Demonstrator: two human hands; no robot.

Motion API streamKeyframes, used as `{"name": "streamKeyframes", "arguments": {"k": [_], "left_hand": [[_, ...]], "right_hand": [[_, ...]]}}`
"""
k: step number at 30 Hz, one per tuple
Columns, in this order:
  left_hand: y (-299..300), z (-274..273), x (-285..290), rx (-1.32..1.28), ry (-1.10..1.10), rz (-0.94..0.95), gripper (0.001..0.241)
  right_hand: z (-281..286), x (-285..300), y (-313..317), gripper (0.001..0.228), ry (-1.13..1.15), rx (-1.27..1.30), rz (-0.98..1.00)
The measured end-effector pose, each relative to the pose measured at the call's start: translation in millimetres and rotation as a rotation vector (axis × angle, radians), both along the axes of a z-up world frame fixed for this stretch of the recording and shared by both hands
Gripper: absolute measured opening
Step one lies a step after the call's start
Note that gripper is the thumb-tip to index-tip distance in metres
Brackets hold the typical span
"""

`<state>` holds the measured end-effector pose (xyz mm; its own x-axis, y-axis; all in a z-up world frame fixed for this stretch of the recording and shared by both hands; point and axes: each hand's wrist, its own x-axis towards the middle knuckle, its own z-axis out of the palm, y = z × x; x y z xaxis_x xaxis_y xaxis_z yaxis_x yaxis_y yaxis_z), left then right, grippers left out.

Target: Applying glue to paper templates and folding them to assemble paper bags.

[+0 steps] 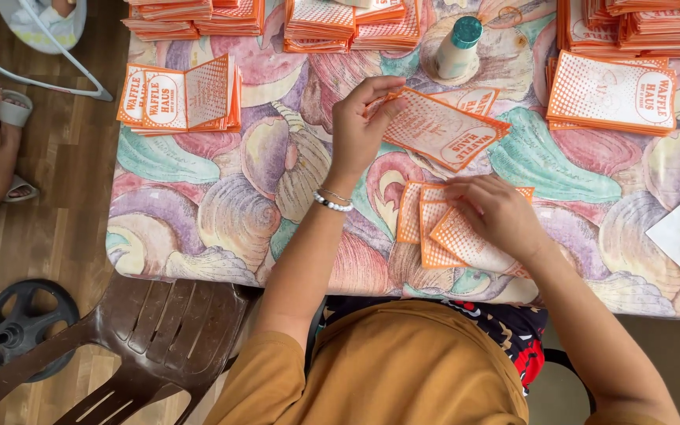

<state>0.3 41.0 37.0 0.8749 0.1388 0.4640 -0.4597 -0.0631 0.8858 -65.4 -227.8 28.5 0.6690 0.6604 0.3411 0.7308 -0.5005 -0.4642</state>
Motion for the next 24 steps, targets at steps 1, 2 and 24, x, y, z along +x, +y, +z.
{"name": "streamKeyframes", "arguments": {"k": [1,2,24], "left_hand": [[5.7,2.5,-0.5,0.082,-0.041,-0.011,0.020],[11.7,4.9,-1.0,0.165,-0.081,-0.023,0.021],[9.9,-40.3,-6.8,0.031,0.010,-0.137,0.058]], "right_hand": [[-5.9,0.9,-1.1,0.017,-0.016,0.050,-0.027],[-11.8,1.9,-1.9,0.024,-0.032,0.099,-0.054],[-12.7,87.1,19.7,0.090,0.276,0.583,-0.246]]}}
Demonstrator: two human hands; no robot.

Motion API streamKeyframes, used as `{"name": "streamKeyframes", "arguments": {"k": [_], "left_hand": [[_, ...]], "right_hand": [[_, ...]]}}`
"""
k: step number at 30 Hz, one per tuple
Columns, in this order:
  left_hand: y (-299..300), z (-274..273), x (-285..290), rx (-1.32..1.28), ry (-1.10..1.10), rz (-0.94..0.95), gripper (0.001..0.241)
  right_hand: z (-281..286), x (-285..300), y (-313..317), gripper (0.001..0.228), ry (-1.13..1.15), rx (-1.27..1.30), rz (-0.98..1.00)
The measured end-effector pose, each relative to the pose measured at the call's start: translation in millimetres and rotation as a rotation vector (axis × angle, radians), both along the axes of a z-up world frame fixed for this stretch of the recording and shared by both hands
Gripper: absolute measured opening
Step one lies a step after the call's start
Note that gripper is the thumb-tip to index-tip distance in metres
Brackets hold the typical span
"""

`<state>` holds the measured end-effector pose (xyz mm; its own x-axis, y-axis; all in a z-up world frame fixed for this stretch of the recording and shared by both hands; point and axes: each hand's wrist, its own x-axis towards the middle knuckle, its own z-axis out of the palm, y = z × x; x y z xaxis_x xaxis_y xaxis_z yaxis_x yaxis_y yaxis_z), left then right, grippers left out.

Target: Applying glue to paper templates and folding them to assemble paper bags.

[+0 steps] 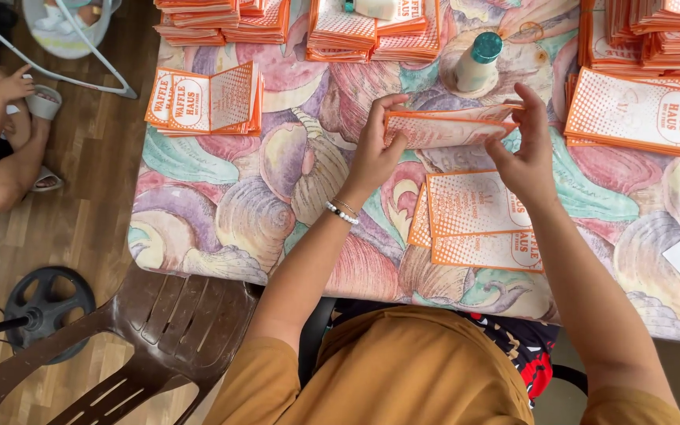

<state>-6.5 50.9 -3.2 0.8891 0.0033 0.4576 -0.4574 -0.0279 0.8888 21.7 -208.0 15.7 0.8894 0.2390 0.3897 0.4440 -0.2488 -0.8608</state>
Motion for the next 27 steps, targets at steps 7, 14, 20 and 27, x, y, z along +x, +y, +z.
{"name": "streamKeyframes", "arguments": {"k": [7,14,20,27], "left_hand": [[7.1,29.7,-7.5,0.019,0.259,0.181,0.028],[31.3,43.4,8.3,0.067,0.566,0.345,0.018],[10.4,57.2,36.6,0.191,0.695,0.293,0.027],[-78.9,65.9,113.5,0.170,0.738,0.189,0.039]], "right_hand": [[60.8,25.7,-10.8,0.076,-0.210,0.052,0.025],[38.8,101.0,29.3,0.055,0.143,-0.309,-0.076],[52.3,86.2,0.5,0.044,-0.219,-0.009,-0.200],[92.9,54.1,-26.1,0.047,-0.348,-0.005,-0.291]]}}
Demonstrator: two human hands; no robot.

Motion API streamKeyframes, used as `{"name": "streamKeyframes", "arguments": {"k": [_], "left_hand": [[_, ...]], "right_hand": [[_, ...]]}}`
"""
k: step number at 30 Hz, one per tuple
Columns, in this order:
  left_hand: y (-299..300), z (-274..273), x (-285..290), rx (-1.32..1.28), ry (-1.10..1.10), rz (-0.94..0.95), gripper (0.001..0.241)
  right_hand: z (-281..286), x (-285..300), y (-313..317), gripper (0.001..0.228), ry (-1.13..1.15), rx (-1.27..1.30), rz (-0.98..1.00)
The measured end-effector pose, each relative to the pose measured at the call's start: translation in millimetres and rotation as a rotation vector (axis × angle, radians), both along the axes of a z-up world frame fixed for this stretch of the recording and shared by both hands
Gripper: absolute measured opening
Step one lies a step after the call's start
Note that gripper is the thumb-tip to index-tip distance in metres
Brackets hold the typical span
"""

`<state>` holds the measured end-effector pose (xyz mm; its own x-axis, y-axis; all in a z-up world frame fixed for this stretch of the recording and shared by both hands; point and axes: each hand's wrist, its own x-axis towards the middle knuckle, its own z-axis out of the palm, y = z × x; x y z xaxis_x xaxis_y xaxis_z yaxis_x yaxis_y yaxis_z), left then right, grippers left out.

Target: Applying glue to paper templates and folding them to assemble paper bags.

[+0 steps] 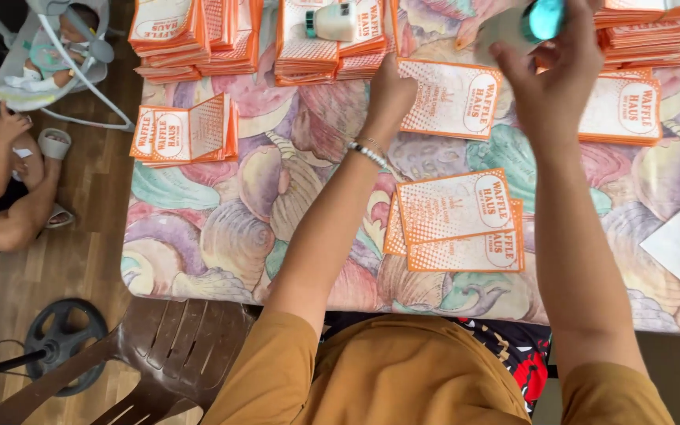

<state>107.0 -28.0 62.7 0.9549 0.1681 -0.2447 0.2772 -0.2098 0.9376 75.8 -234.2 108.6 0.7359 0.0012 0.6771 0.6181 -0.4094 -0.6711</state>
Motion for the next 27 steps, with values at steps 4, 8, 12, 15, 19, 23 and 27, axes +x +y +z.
{"name": "streamKeyframes", "arguments": {"k": [4,8,12,15,19,23,27], "left_hand": [[-23.3,-49.2,24.7,0.268,-0.011,0.042,0.064],[-29.9,-54.2,6.2,0.489,-0.320,0.124,0.072],[-32.1,-32.6,-54.8,0.839,-0.577,0.101,0.084],[-34.8,-43.3,-90.4,0.693,-0.718,-0.350,0.041],[-45.9,-54.9,-131.2,0.889,-0.451,-0.640,0.063],[-61.6,-45.9,-167.4,1.019,-0.340,-0.606,0.076],[-76.3,-27.6,-186.2,1.018,-0.220,-0.613,0.095]], "right_hand": [[-34.4,4.1,10.6,0.067,0.097,-0.082,0.065],[-89.1,13.5,20.0,0.070,0.212,-0.342,0.062],[-91.4,6.2,3.8,0.097,0.257,-0.386,0.025],[-58.6,-40.4,-22.6,0.102,0.225,-0.273,0.111],[-39.3,-170.2,-74.5,0.062,0.376,-0.249,-0.177],[-75.3,-302.0,-91.2,0.046,0.691,-0.230,-0.464],[-97.7,-334.6,-77.7,0.044,0.739,-0.020,-0.466]]}}
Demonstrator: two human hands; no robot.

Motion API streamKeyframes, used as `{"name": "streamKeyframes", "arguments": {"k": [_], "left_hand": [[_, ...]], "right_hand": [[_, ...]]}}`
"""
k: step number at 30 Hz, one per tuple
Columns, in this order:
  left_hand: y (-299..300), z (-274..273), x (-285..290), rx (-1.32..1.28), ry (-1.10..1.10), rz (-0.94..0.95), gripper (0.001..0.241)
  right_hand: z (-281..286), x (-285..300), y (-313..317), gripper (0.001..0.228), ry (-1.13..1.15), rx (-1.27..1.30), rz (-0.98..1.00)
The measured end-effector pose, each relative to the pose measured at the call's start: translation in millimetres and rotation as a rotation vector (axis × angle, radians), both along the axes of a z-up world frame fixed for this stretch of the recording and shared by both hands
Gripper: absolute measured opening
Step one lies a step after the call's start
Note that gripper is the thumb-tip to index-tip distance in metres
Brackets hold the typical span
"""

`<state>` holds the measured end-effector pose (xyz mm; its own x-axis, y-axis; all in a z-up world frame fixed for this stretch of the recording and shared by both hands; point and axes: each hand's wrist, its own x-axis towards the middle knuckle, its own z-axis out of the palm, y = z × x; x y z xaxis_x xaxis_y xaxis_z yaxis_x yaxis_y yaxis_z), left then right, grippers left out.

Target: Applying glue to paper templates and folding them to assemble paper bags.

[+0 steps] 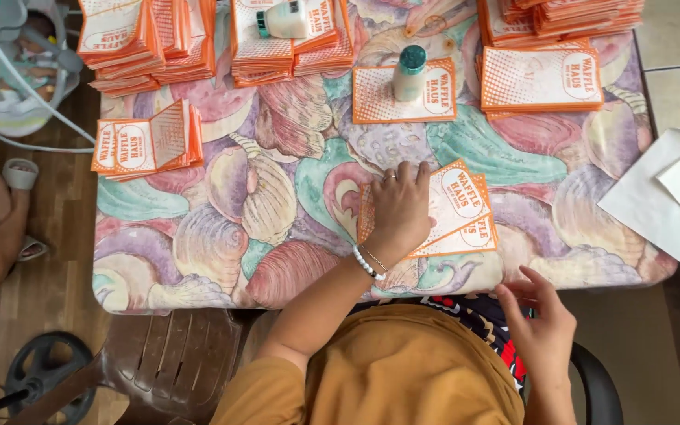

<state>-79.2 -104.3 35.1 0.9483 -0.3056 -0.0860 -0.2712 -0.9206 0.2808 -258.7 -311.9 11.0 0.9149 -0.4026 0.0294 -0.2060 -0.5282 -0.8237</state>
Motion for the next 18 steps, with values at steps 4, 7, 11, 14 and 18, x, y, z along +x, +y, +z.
{"name": "streamKeyframes", "arguments": {"k": [4,7,11,14,18], "left_hand": [[-6.7,-14.0,-3.6,0.037,0.043,0.051,0.098],[-6.6,-48.1,7.7,-0.006,-0.007,0.079,0.080],[-0.3,-41.0,1.8,-0.194,-0.030,0.133,0.035],[12.2,2.2,-13.5,-0.496,0.049,0.203,0.050],[7.8,10.1,-29.7,-0.968,0.050,0.359,0.052]], "right_hand": [[26.3,-2.5,11.1,0.067,0.046,-0.152,0.159],[36.0,4.8,18.3,0.069,0.040,-0.162,0.214],[40.2,7.1,29.9,0.075,-0.156,-0.166,0.178],[42.9,15.7,30.8,0.095,-0.361,-0.048,0.163],[39.7,52.9,30.3,0.099,-0.508,0.059,0.239]]}}
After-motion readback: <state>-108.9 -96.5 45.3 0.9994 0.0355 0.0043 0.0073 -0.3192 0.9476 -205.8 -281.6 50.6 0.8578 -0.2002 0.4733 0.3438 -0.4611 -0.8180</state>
